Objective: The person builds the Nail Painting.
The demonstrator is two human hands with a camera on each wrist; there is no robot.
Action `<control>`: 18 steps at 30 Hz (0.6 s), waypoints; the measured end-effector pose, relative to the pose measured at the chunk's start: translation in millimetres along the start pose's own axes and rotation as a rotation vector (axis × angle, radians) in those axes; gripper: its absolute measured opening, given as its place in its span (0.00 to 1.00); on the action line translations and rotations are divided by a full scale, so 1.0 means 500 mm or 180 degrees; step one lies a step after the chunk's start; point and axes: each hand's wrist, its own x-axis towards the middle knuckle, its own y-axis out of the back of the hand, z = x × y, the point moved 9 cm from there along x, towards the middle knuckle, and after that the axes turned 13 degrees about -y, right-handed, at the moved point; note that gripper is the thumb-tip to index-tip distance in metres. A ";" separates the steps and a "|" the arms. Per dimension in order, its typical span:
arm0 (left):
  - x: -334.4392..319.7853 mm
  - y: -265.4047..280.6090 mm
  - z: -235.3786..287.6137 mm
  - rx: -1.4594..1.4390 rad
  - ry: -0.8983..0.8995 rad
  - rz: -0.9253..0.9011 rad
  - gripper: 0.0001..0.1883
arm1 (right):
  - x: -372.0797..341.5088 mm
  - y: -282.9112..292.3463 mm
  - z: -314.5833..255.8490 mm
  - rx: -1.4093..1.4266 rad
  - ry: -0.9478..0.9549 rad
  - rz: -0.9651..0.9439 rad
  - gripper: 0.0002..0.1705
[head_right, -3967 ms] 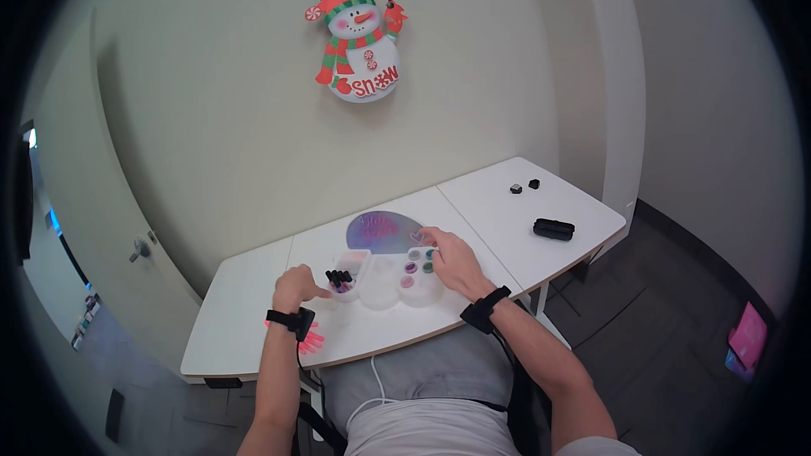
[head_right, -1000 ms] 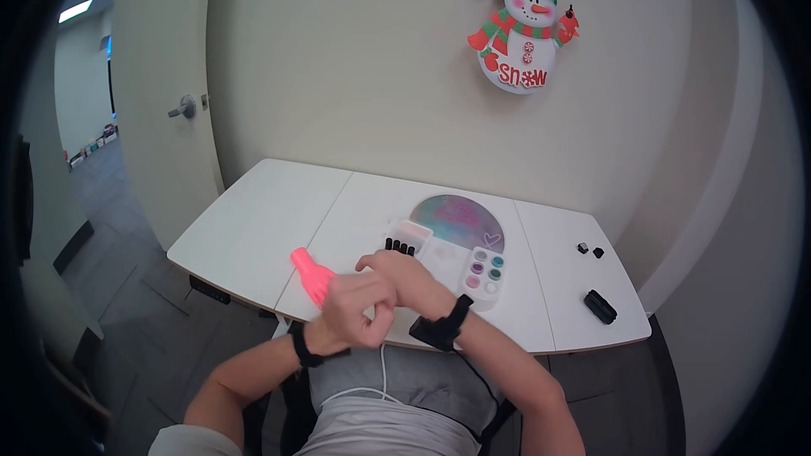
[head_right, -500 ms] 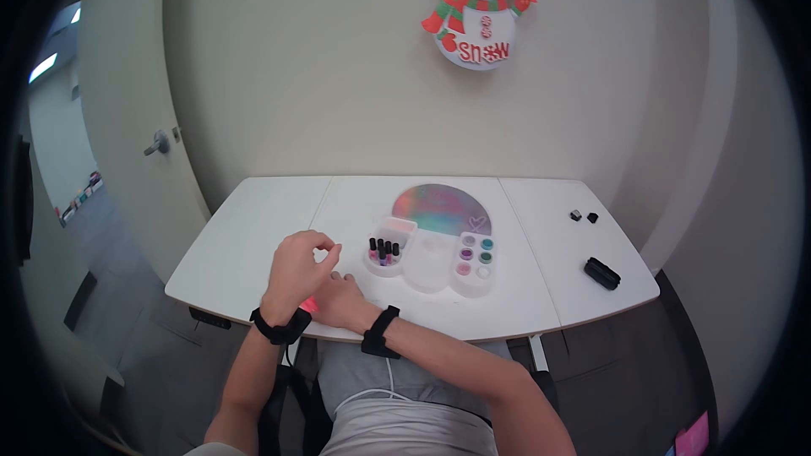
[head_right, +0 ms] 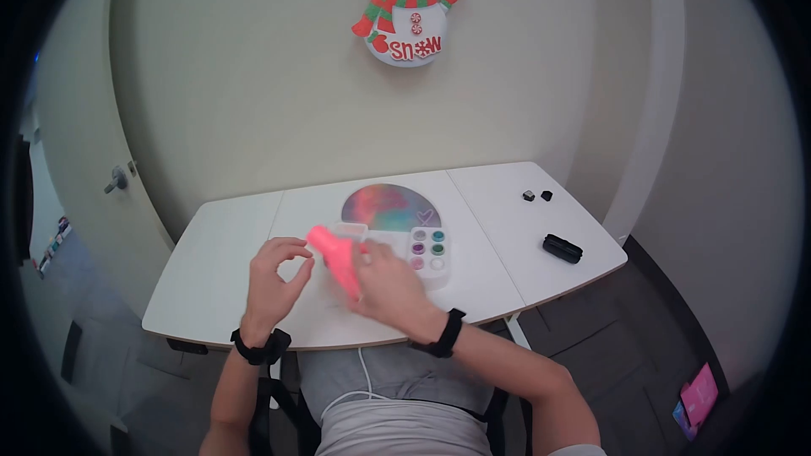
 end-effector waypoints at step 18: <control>-0.150 -0.340 0.014 0.0138 -0.0376 -0.2849 0.44 | 0.049 -0.073 0.207 -0.0233 -0.0941 -0.0186 0.35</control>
